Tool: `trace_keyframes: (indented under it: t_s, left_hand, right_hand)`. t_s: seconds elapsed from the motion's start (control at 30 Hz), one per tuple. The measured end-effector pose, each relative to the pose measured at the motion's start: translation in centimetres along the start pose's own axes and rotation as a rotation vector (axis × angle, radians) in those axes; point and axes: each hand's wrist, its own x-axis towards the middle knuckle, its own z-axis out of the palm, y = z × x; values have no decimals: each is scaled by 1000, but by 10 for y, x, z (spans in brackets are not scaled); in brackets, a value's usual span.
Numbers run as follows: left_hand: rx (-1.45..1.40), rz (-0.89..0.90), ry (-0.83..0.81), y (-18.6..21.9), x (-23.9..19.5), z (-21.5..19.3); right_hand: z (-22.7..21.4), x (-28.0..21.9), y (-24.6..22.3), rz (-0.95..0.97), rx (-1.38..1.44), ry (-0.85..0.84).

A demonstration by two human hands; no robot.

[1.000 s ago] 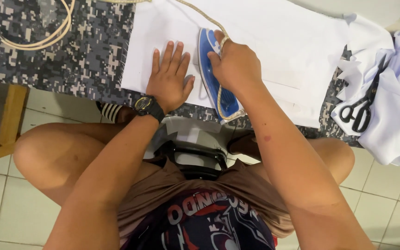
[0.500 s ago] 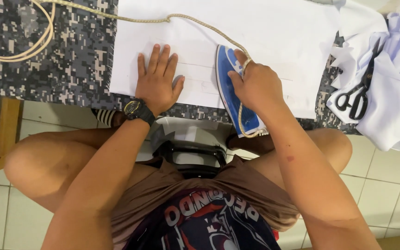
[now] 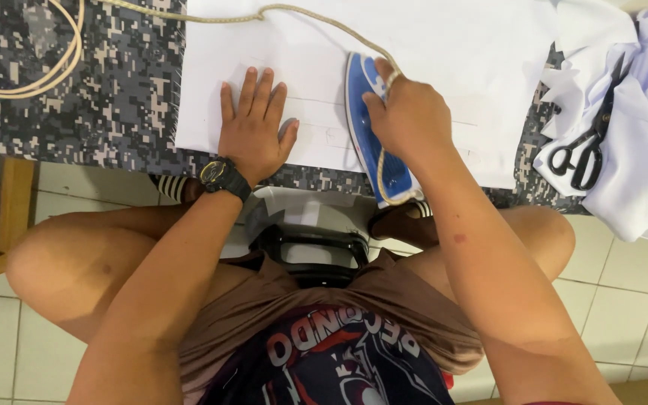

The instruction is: The person irons a white fabric with a blue iron, then uses scissors to cut the fabric along marked lines. The person is sitting cross-legged on a chair while performing the task.

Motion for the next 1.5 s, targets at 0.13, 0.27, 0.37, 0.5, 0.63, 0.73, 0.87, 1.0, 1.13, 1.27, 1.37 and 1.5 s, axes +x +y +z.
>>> trace_keyframes:
  t_s: [0.13,0.27,0.37,0.5,0.63,0.73,0.87,1.0,1.13,1.27,1.37,1.5]
  left_hand:
    - [-3,-9,-20,-1,1,2]
    - [14,-1,-20,1,-1,2]
    - [19,-5,-1,0,1,-3]
    - [-13,-14,21,1,2,-3]
    - [-2,-27,9,0,1,-1]
    - [-25,-29,-14,-2,-2,2]
    - [13,27,69,-2,-2,2]
    - [29,17,60,-3,-2,2]
    - [112,41,182,-6,-3,18]
    - [118,38,193,-8,-5,20]
    - [124,41,201,-8,-3,19]
    - [123,45,210,-7,-3,18]
  right_hand:
    - [2,17,-4,12,65,40]
    - [0,9,-4,60,39,-4]
    - [-3,-4,-5,73,-14,-59]
    - [6,-8,-2,75,-48,-35]
    - [-2,-2,-30,61,17,-37]
    - [-1,6,-46,46,72,-31]
    - [6,11,-39,17,88,18]
    - [-3,1,-21,101,80,-45]
    - [-8,-23,5,49,89,49]
    - [-3,-34,27,98,98,46]
    - [-2,-39,37,126,92,44]
    - [-2,-39,39,146,85,40]
